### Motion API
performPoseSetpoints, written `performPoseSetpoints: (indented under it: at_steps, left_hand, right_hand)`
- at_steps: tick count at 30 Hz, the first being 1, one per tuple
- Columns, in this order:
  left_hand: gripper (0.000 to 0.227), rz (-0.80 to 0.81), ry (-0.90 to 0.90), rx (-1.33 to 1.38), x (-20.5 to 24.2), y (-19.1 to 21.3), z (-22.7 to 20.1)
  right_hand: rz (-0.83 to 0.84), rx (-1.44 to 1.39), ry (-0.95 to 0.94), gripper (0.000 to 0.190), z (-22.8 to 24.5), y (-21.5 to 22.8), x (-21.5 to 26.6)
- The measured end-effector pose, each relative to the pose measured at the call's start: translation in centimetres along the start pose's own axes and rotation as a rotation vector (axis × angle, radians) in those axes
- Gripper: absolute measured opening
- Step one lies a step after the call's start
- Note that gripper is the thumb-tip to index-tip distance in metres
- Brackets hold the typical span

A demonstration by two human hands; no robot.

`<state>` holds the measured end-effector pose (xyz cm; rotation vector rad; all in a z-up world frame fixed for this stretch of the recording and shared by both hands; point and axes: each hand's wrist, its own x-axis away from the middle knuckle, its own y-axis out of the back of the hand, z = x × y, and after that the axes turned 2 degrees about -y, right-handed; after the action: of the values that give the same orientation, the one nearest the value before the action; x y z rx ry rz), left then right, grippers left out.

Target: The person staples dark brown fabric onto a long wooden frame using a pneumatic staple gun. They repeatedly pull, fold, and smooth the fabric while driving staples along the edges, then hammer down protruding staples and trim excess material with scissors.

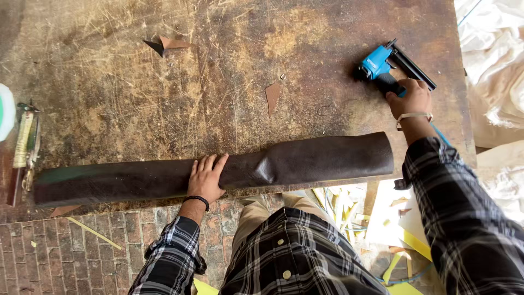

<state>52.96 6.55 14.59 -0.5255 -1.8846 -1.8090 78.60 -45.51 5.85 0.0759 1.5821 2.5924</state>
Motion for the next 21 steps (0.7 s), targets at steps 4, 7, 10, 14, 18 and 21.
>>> performPoseSetpoints:
  at_steps: [4,7,10,14,18,21]
  left_hand:
    - [0.119,-0.021,0.057,0.029,-0.2,-1.2,0.1]
    - [0.118,0.031,0.094,0.111,-0.6,-1.2,0.3]
    - [0.115,0.020,0.112,0.210,-0.1,-0.7,0.4]
    - [0.126,0.106,0.091,0.144,-0.3,1.6,-0.1]
    - [0.128,0.071,0.077,0.122,0.7,3.6,0.2]
    - [0.124,0.010,0.043,0.140,0.3,4.2,1.4]
  right_hand:
    - [-0.039,-0.121,-0.233,0.048,-2.6,-0.4,6.7]
    - [0.134,-0.276,-0.376,0.056,-4.2,-0.3,13.3]
    - [0.346,-0.519,-0.413,0.046,-5.3,0.6,18.3]
    - [0.416,-0.717,-0.256,0.019,-3.6,1.7,18.6]
    - [0.279,-0.938,-0.033,0.015,-1.4,5.3,18.0]
    - [0.158,-1.289,-0.053,0.018,0.3,8.0,16.5]
